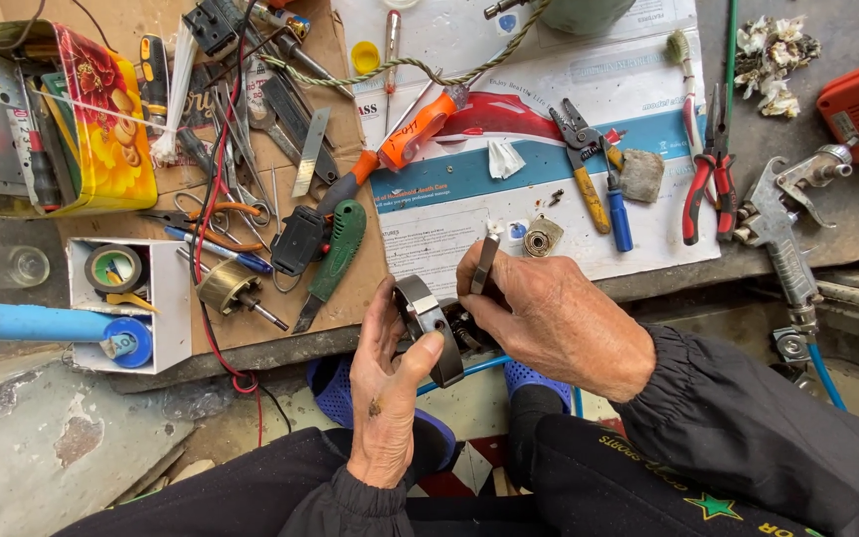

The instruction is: Cleaning and inspecting small electronic or mechanical components using tweezers and a probe on a floor-based workbench.

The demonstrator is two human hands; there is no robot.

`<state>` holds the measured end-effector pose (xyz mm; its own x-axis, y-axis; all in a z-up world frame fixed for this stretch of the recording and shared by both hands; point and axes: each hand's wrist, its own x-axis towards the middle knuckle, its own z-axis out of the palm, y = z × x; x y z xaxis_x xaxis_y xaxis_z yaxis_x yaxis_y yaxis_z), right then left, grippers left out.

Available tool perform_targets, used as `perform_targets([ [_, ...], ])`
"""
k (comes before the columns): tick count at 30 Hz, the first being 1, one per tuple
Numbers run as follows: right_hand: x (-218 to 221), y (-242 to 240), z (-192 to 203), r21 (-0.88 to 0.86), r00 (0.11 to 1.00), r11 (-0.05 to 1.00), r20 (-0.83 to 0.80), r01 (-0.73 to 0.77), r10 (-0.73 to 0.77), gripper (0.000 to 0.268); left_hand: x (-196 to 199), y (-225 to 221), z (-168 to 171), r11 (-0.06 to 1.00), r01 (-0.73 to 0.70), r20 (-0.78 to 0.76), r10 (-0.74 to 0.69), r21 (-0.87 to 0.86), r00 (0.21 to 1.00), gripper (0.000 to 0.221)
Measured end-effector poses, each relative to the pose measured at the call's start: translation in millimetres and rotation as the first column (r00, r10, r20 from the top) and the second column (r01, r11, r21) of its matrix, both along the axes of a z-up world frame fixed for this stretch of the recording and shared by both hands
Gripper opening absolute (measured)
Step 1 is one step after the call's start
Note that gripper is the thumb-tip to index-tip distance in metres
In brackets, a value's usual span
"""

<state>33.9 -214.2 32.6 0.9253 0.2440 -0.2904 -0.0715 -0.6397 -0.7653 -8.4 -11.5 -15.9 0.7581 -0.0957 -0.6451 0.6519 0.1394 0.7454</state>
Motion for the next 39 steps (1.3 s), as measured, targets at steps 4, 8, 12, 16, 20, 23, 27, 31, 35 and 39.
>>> perform_targets([
  [4, -1, 1, 0, 0.005, 1.000, 1.000, 0.016, 0.012, -0.012, 0.012, 0, 0, -2, 1.000, -0.009, -0.001, 0.009, 0.008, 1.000, 0.107],
  [8, -3, 3, 3, -0.024, 0.999, 1.000, 0.037, -0.005, 0.006, 0.011, 3, 0, 1, 0.993, -0.081, -0.048, 0.077, -0.090, 0.996, 0.097],
  [12, -3, 4, 2, -0.012, 1.000, 1.000, 0.002, 0.020, -0.020, 0.011, 2, 0, 0, 0.990, -0.100, -0.049, 0.095, -0.102, 0.994, 0.091],
  [16, -2, 4, 4, -0.007, 0.998, 0.999, -0.039, 0.047, -0.047, 0.010, 2, 0, 1, 0.987, -0.110, -0.056, 0.103, -0.122, 0.993, 0.091],
  [20, -3, 5, 5, 0.004, 0.995, 0.996, -0.050, 0.087, -0.086, 0.007, 3, 1, -2, 0.978, -0.146, -0.114, 0.129, -0.153, 0.985, 0.099],
  [23, -4, 4, 2, 0.049, 0.995, 0.994, -0.025, 0.098, -0.097, 0.008, 5, 2, -3, 0.976, -0.170, -0.138, 0.151, -0.133, 0.979, 0.102],
  [27, -3, 3, 5, 0.105, 0.990, 0.984, -0.015, 0.144, -0.143, 0.009, 10, -1, 3, 0.962, -0.234, -0.241, 0.197, -0.138, 0.950, 0.095],
  [31, -4, 1, 6, 0.141, 0.960, 0.956, -0.148, 0.258, -0.238, 0.005, 12, -2, 13, 0.934, -0.321, -0.337, 0.255, -0.155, 0.906, 0.068],
  [35, -6, -9, 3, 0.253, 0.896, 0.883, -0.313, 0.397, -0.313, 0.007, 11, 0, 10, 0.937, -0.314, -0.337, 0.248, -0.155, 0.908, 0.064],
  [39, -11, -23, -4, 0.347, 0.858, 0.795, -0.330, 0.498, -0.393, 0.015, 9, 3, 6, 0.929, -0.320, -0.332, 0.246, -0.187, 0.910, 0.063],
])
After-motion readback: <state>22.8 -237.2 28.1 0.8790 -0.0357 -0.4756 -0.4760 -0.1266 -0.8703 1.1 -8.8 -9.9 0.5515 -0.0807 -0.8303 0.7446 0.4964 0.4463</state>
